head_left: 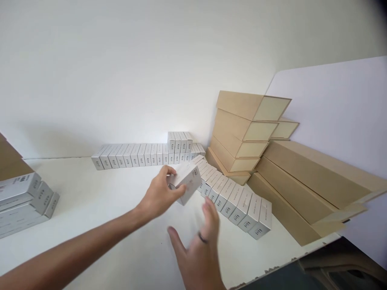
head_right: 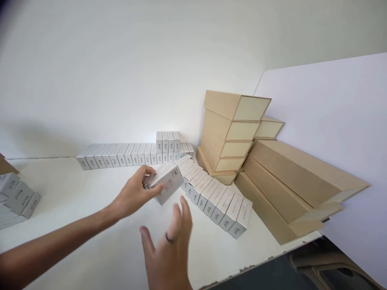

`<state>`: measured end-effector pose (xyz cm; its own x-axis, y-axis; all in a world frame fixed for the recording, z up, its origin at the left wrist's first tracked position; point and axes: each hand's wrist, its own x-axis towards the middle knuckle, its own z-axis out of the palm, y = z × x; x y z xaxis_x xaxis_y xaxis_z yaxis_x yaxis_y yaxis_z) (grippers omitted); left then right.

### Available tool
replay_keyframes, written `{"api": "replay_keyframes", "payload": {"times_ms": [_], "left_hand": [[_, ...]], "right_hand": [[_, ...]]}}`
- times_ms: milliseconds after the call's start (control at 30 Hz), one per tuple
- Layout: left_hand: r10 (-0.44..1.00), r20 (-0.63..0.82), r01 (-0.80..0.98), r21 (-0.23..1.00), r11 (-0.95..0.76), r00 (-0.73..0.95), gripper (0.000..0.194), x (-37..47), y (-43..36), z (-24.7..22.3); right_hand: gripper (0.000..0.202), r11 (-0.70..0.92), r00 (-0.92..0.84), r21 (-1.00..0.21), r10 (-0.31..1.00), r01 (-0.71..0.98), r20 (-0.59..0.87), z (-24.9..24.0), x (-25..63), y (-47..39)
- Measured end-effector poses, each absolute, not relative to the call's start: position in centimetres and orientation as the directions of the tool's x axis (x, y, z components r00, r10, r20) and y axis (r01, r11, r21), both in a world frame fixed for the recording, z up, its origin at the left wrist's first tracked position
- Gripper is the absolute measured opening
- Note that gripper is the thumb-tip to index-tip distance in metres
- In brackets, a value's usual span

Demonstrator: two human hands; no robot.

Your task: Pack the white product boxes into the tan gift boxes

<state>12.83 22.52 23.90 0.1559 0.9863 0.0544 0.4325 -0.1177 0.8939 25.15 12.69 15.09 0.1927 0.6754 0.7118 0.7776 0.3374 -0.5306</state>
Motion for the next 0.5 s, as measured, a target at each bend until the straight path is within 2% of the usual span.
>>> {"api": "replay_keyframes", "payload": {"times_ms": [67, 167, 267, 400, 467, 500], "left_hand": [[0.987, 0.001, 0.392, 0.918, -0.065, 0.16, 0.037, 13.5, 20.3, 23.5], [0.988, -0.076, 0.368, 0.929, 0.021, 0.134, 0.036, 13.6, 17.6, 23.1], [0.986, -0.017, 0.257, 0.966, -0.027, 0.168, 0.036, 13.1, 15.9, 23.2], [0.952, 0.124, 0.163, 0.971, -0.174, 0.28, 0.037, 11.9, 15.2, 24.0], [0.943, 0.115, 0.189, 0.965, -0.18, 0.311, 0.038, 10.7, 14.9, 24.1], [0.939, 0.099, 0.214, 0.961, -0.177, 0.329, 0.04, 9.9, 14.7, 24.1]], "right_hand": [[0.08, 0.346, 0.181, -0.53, 0.681, 0.774, 0.709, 15.1, 22.6, 14.9], [0.071, 0.296, 0.294, -0.583, 0.642, 0.757, 0.708, 14.9, 21.2, 16.8], [0.051, 0.291, 0.348, -0.69, 0.696, 0.663, 0.628, 15.1, 21.3, 16.7], [0.058, 0.272, 0.329, -0.828, 0.822, 0.491, 0.465, 17.0, 23.2, 16.6], [0.058, 0.176, 0.351, -0.855, 0.857, 0.488, 0.377, 18.9, 25.4, 18.2], [0.06, 0.14, 0.396, -0.847, 0.837, 0.513, 0.379, 19.9, 26.7, 19.6]]}}
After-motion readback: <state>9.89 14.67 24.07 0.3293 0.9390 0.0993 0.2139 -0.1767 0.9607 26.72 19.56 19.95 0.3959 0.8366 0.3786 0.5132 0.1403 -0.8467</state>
